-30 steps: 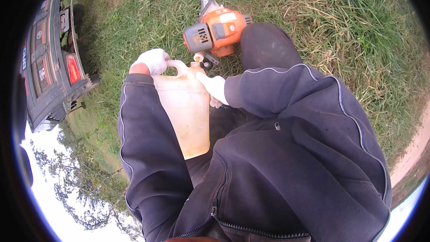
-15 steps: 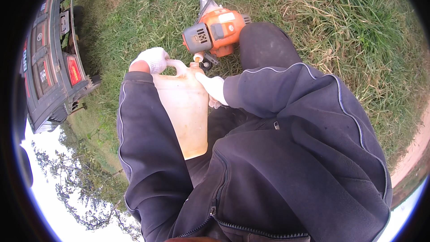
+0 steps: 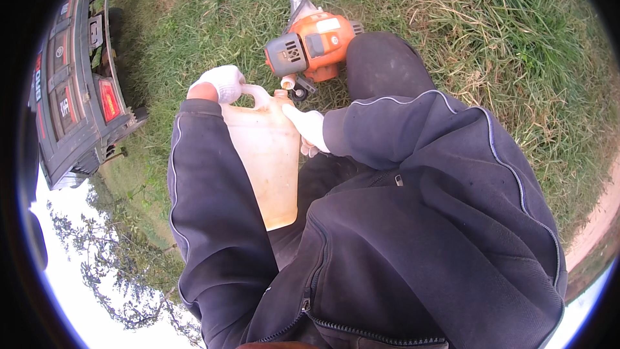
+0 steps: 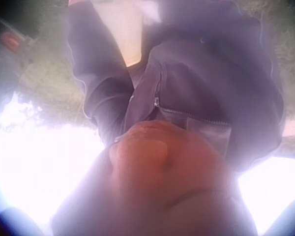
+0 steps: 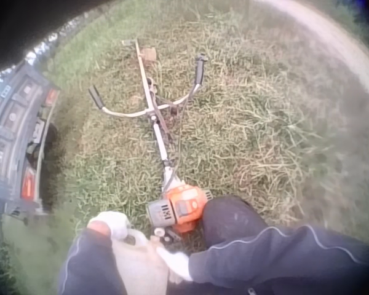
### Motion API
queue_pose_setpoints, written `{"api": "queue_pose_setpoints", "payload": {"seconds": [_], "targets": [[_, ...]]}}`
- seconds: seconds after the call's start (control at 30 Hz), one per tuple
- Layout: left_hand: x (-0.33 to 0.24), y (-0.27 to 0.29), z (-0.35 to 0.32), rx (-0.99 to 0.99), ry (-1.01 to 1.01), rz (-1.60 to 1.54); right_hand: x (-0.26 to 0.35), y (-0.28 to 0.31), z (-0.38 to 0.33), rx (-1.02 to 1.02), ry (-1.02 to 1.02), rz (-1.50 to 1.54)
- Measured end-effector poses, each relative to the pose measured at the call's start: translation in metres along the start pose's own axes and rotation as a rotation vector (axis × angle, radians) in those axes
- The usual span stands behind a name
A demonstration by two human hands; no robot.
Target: The person retrieves a string trimmer and a fuel container from a trailer, pours fuel into the trimmer's tank, and attempts to start the engine by pulling the starter cord. The person also briefly handles a hoe.
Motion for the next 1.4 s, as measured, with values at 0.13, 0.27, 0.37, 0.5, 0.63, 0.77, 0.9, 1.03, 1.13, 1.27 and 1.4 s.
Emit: {"api": "queue_pose_setpoints", "payload": {"seconds": [0.13, 0.27, 0.37, 0.5, 0.63, 0.77, 0.9, 1.03, 1.13, 1.27, 1.4], "targets": [[-0.003, 0.005, -0.002, 0.02, -0.006, 0.019, -0.002, -0.001, 0.002, -0.012, 0.013, 0.012], [-0.002, 0.005, 0.0, 0.01, 0.019, 0.032, 0.002, -0.003, -0.004, 0.027, 0.015, 0.012], [-0.001, 0.004, 0.005, 0.015, 0.026, 0.046, 0.001, -0.003, -0.002, 0.032, 0.018, 0.07], [-0.001, 0.005, 0.009, 0.04, 0.045, 0.047, 0.002, -0.003, -0.003, 0.027, 0.013, 0.089], [-0.003, 0.009, 0.011, 0.023, 0.037, 0.052, 0.004, -0.004, -0.006, 0.02, -0.004, 0.105], [-0.007, 0.012, 0.011, 0.016, 0.032, 0.035, 0.006, -0.003, -0.008, 0.001, 0.026, 0.095], [-0.007, 0.01, 0.017, 0.022, 0.019, 0.034, 0.002, -0.002, -0.006, -0.02, 0.004, 0.088], [-0.012, 0.015, 0.017, 0.043, 0.015, 0.045, 0.008, -0.002, -0.01, -0.032, -0.003, 0.098], [-0.014, 0.018, 0.019, 0.054, 0.016, 0.045, 0.001, -0.002, -0.003, -0.015, -0.019, 0.086], [-0.015, 0.02, 0.024, 0.052, -0.001, 0.059, 0.0, 0.0, 0.001, -0.033, -0.007, 0.09], [-0.015, 0.018, 0.034, 0.079, -0.031, 0.079, 0.005, 0.0, -0.001, 0.016, -0.028, 0.106]]}}
Point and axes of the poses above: each hand's wrist, its own z-axis towards the middle knuckle, its own y-axis out of the back of the hand, x = y × z, the point moved 7 cm from there along z, towards the middle knuckle, and after that the axes turned 6 degrees about y, right-handed, at the moved point
